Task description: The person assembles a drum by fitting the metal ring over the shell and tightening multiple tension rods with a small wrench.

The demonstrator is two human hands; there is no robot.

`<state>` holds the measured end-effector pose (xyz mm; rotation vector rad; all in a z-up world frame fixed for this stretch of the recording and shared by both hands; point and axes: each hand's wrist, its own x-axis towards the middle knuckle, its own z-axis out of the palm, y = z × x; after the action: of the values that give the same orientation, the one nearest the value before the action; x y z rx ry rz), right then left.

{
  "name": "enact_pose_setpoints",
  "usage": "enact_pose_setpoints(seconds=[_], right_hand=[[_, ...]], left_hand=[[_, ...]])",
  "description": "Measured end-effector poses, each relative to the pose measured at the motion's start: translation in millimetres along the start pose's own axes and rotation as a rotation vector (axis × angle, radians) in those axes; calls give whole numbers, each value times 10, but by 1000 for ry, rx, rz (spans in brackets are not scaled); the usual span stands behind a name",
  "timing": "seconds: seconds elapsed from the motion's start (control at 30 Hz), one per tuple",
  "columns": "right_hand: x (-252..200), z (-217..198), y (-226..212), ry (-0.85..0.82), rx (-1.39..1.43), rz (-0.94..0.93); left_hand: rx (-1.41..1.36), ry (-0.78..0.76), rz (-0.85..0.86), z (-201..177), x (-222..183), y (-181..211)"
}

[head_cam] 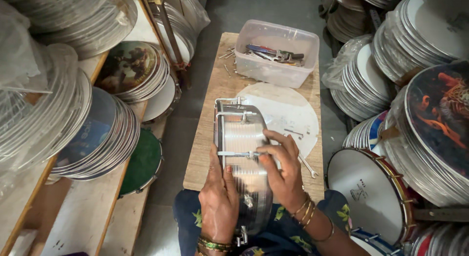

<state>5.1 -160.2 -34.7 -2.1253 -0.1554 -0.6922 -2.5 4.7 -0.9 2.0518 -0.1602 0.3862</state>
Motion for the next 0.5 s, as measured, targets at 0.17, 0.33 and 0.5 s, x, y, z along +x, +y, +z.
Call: enact_pose_setpoints(seconds=[0.17,0.33,0.5], right_hand=[[44,2,28,5,105,40],[-104,-21,-44,37,4,-37],[-54,-84,28,48,147,-16]], left_hand=[[33,-49,-155,-1,-8,7],[-1,-14,-100,-17,-15,8],[48,22,11,-18,-22,46]])
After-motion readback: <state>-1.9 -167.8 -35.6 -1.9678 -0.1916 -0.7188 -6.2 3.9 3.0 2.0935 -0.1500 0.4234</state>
